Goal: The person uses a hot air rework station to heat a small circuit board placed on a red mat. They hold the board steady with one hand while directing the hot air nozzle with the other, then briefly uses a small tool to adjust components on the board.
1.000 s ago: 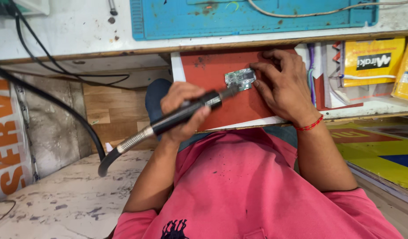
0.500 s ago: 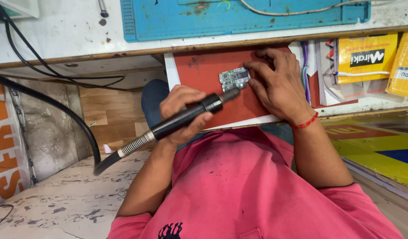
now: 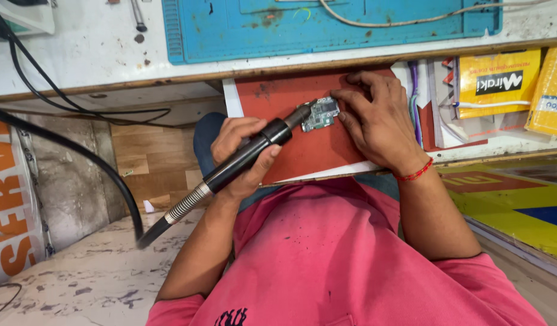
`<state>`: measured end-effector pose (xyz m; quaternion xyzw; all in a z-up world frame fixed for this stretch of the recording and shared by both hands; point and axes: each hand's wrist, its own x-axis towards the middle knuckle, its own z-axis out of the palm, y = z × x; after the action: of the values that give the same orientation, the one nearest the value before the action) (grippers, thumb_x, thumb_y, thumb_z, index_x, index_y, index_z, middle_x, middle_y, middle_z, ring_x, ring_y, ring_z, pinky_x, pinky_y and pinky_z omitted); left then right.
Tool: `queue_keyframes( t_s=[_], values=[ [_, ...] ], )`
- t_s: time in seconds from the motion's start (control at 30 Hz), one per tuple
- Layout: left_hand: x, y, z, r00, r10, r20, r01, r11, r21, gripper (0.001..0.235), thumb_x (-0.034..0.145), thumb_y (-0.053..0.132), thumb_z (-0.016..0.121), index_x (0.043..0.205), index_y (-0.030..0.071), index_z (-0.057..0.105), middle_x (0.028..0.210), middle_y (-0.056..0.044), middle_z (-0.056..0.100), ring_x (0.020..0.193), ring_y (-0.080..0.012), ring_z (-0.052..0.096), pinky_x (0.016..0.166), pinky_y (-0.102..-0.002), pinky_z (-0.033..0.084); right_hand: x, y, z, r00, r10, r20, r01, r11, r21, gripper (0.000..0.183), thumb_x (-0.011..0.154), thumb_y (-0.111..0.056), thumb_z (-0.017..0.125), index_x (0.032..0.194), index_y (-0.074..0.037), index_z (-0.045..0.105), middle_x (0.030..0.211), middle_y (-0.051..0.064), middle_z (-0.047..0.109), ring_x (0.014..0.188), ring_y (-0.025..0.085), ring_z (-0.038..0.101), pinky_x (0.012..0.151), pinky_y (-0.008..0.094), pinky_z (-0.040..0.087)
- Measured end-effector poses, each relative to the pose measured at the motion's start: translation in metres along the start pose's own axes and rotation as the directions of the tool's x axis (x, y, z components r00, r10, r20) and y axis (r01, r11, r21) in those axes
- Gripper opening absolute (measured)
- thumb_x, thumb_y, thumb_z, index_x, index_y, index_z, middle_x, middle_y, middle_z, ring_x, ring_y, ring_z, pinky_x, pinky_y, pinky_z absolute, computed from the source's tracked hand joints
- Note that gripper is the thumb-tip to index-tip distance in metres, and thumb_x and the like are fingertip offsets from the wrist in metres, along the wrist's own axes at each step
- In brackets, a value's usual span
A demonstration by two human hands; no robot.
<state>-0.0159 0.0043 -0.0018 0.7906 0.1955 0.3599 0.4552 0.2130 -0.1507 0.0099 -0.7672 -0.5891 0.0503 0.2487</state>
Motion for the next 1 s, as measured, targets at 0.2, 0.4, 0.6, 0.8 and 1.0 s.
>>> queue_keyframes(
  t_s=[0.2, 0.4, 0.6, 0.8, 1.0],
  values=[
    [-0.0007, -0.0019, 0.0031, 1.000, 0.017, 0.013, -0.017, 1.000, -0.018, 0.038, 0.090, 0.029, 0.084, 0.114, 0.003, 0.069, 0.104, -0.012, 0.073, 0.092, -0.0234, 0.068, 0.083, -0.035, 0.056, 0.0010, -0.0016, -0.0012, 1.000, -0.006, -0.016, 0.006, 1.000, 0.009, 0.036, 0.094, -0.017, 0.074, 0.130, -0.015, 0.070, 0.137, 0.011, 0.057, 0.119, 0.034, 0.050, 0.105, 0.046, 0.040],
    [-0.0038, -0.0078, 0.0035, 0.999, 0.049, -0.004, -0.049, 0.999, -0.005, 0.038, 0.088, 0.033, 0.084, 0.111, 0.006, 0.069, 0.101, -0.009, 0.074, 0.094, -0.0229, 0.070, 0.087, -0.037, 0.057, -0.0014, 0.0014, 0.0010, 1.000, -0.003, -0.001, 0.003, 1.000, 0.006, 0.036, 0.094, -0.017, 0.074, 0.130, -0.015, 0.071, 0.137, 0.011, 0.058, 0.117, 0.033, 0.051, 0.104, 0.047, 0.040],
    [0.0007, 0.0012, 0.0025, 0.992, 0.122, 0.017, -0.121, 0.992, -0.041, 0.039, 0.085, 0.033, 0.084, 0.107, 0.005, 0.070, 0.101, -0.010, 0.074, 0.096, -0.0256, 0.069, 0.088, -0.037, 0.055, 0.0040, -0.0033, -0.0027, 1.000, -0.008, -0.015, 0.008, 1.000, -0.001, 0.037, 0.091, -0.019, 0.074, 0.127, -0.015, 0.070, 0.136, 0.011, 0.057, 0.118, 0.035, 0.050, 0.104, 0.047, 0.040],
    [-0.0007, -0.0056, 0.0016, 0.985, 0.145, 0.095, -0.133, 0.984, -0.120, 0.037, 0.085, 0.033, 0.082, 0.105, 0.004, 0.070, 0.097, -0.010, 0.073, 0.094, -0.0241, 0.069, 0.087, -0.036, 0.056, 0.0015, -0.0009, -0.0010, 1.000, -0.003, 0.008, 0.002, 1.000, 0.008, 0.038, 0.089, -0.023, 0.076, 0.126, -0.017, 0.070, 0.135, 0.011, 0.057, 0.117, 0.035, 0.051, 0.102, 0.048, 0.040],
    [-0.0015, -0.0041, 0.0019, 0.981, 0.177, 0.080, -0.172, 0.983, -0.070, 0.037, 0.085, 0.032, 0.082, 0.105, 0.003, 0.070, 0.098, -0.011, 0.073, 0.096, -0.0252, 0.068, 0.091, -0.037, 0.055, 0.0029, -0.0015, -0.0004, 1.000, -0.016, 0.000, 0.016, 1.000, -0.007, 0.039, 0.090, -0.023, 0.076, 0.128, -0.017, 0.070, 0.137, 0.011, 0.057, 0.119, 0.035, 0.050, 0.104, 0.047, 0.040]
  ],
)
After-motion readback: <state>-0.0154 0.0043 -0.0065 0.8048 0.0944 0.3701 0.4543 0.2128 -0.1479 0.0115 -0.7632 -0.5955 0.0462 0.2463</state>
